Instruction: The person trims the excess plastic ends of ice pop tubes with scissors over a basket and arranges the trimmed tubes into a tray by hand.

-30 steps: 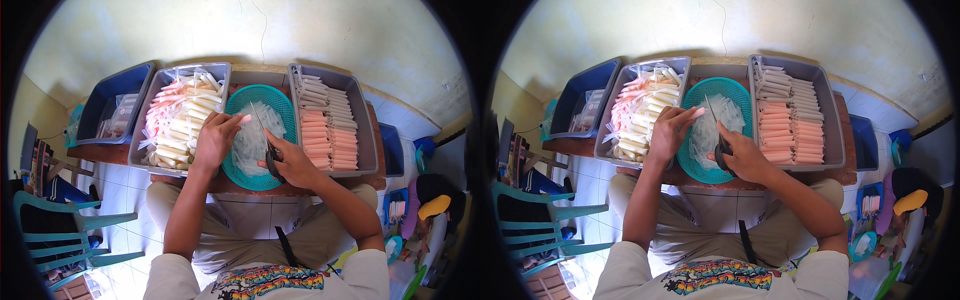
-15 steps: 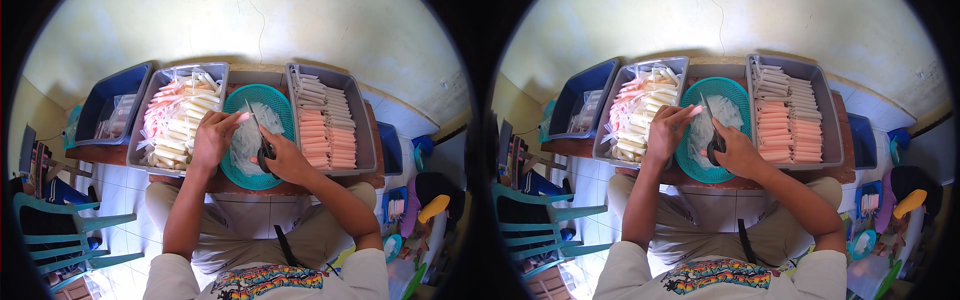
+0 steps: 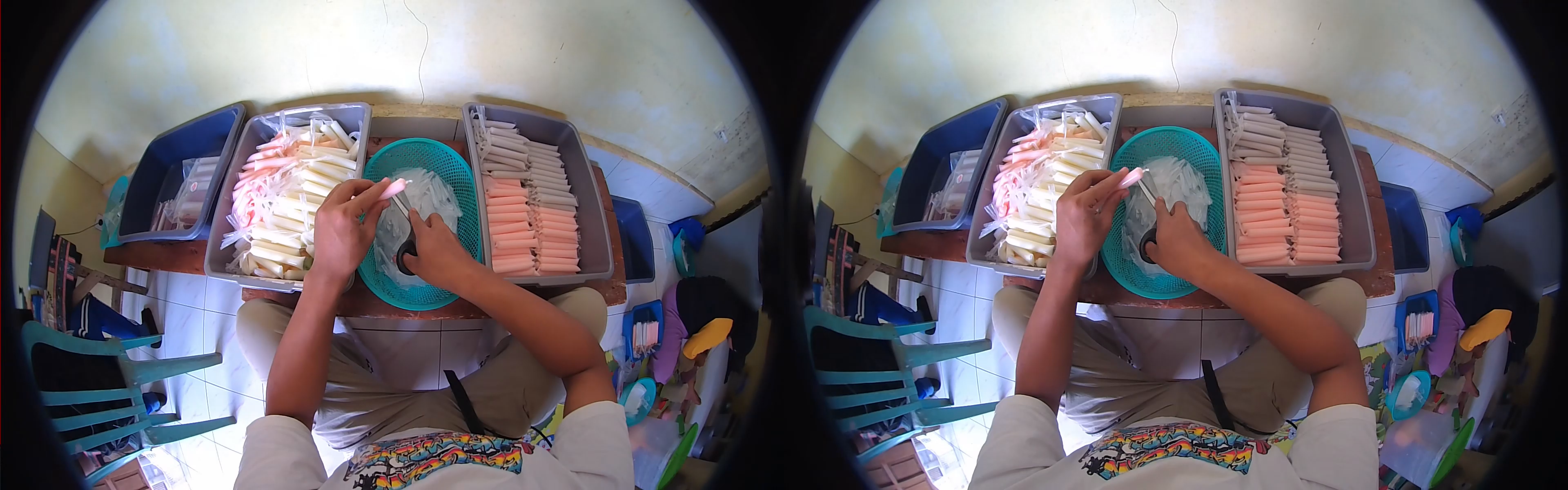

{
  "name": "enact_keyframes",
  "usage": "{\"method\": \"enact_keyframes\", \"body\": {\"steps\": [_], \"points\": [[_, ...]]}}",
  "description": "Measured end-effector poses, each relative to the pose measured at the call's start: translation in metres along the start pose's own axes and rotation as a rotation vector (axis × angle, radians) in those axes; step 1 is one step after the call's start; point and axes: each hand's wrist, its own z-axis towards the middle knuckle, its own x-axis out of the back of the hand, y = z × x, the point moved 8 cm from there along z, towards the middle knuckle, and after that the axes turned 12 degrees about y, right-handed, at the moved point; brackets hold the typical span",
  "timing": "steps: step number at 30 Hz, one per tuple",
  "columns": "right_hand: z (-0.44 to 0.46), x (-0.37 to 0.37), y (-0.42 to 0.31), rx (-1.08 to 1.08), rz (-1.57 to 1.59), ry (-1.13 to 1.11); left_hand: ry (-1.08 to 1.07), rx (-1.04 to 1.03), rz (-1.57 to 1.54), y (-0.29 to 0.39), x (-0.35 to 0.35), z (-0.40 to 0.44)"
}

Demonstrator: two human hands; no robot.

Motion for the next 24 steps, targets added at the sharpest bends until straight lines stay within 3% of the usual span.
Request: {"method": "enact_keyframes", "body": {"steps": [11,24], "points": [[0.004,-0.019,0.01,-0.102,-0.145,-0.013,-0.001,-0.004,0.036,-0.001,0.001,-0.002],[0.008,-0.027,0.006,-0.027,-0.409,-0.013,0.014,-0.004,0.015,0.002,0.002,-0.003]]}}
